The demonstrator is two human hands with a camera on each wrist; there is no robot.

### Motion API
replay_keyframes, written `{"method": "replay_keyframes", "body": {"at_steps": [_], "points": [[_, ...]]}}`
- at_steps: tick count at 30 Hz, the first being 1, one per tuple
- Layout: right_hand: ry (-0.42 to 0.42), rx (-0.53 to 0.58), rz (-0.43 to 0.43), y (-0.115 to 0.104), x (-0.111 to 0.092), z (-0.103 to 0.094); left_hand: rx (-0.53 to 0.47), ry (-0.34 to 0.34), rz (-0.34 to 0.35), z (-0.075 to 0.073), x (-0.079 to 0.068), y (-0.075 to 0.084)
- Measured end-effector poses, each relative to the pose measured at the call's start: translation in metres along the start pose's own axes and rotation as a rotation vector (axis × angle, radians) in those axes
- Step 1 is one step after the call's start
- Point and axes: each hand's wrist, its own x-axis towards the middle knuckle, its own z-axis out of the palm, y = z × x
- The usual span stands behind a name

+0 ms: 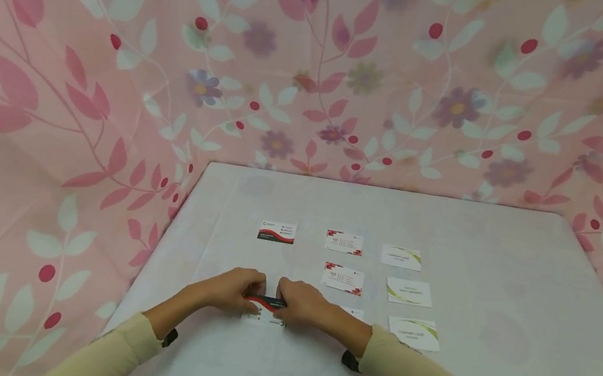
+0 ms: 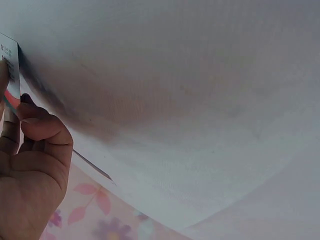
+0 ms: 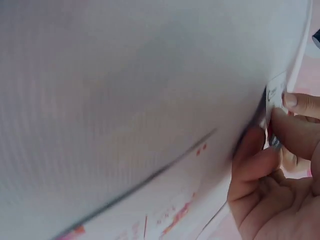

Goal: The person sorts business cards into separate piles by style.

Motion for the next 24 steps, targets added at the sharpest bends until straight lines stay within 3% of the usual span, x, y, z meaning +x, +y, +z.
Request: {"method": "replay_keyframes", "body": {"at_steps": [9, 24], "points": [[0.024, 0.132, -0.010, 0.007, 0.001, -0.006, -0.041, 0.060, 0.049, -0.003, 0.000, -0.006], [0.035, 0.195, 0.050, 0.012, 0.005, -0.006, -0.099, -0.016, -0.012, -0.006, 0.000, -0.012]]}}
